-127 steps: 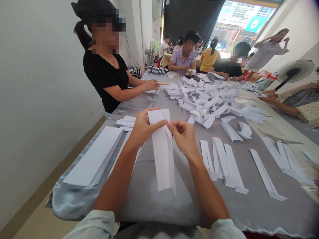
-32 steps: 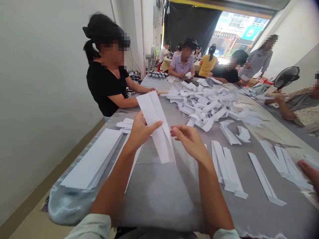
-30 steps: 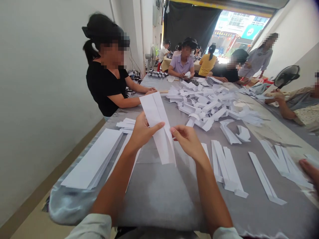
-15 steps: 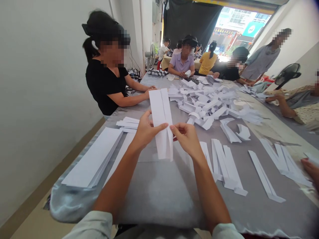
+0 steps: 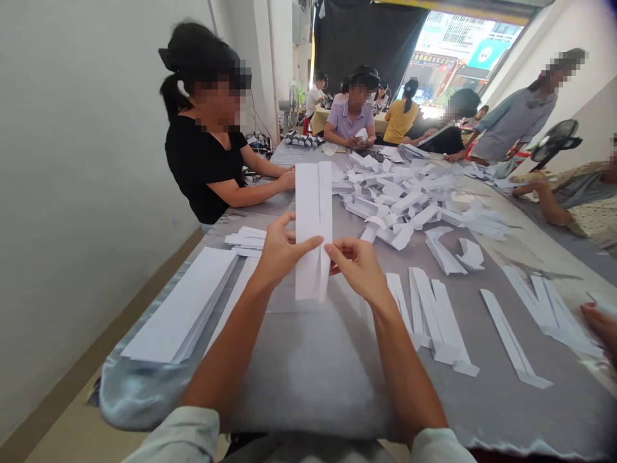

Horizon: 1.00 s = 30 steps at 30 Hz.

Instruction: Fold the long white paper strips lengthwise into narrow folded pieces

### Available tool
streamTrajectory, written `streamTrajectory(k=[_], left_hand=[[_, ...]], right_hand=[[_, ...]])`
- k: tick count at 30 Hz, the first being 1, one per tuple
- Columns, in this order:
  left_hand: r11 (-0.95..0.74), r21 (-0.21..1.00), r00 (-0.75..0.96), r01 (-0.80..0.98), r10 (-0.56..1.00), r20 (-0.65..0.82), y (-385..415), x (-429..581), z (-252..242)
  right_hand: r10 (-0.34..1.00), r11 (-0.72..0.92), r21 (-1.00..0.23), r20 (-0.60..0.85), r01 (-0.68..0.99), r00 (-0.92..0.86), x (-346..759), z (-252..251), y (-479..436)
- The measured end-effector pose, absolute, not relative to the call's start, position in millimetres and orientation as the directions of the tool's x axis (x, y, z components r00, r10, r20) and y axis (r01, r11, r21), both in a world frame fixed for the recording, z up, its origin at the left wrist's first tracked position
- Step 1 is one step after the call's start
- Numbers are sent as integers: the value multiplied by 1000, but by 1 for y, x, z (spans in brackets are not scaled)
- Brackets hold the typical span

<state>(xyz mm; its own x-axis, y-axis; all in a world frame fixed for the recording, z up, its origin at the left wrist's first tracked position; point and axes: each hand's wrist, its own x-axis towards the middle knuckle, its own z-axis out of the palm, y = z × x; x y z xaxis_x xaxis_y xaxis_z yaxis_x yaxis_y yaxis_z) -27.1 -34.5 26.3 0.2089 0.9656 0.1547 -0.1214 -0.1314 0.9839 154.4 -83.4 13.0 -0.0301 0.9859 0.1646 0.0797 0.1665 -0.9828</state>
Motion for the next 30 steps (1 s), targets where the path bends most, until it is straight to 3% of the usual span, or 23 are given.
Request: streamTrajectory(k=[3, 10, 16, 22, 27, 30], left_hand=[[-120, 986, 187, -112, 972, 139, -35, -26, 28], [-84, 992, 277, -95, 955, 108, -36, -23, 27], [-118, 984, 196, -131, 970, 142, -33, -24, 24], [-50, 995, 302, -86, 951, 74, -35, -25, 27], [-76, 986, 223, -147, 969, 108, -35, -22, 26], [-80, 984, 211, -158, 971, 112, -35, -24, 28]], right_hand=[[985, 155, -985, 149, 76, -82, 156, 12, -84], [982, 187, -973, 190, 133, 12, 157, 12, -81], [990, 122, -983, 110, 136, -92, 157, 11, -82], [982, 186, -965, 189, 185, -2, 156, 13, -81], [990, 114, -984, 101, 135, -100, 156, 10, -81], [987, 139, -979, 124, 152, -106, 154, 10, -83]])
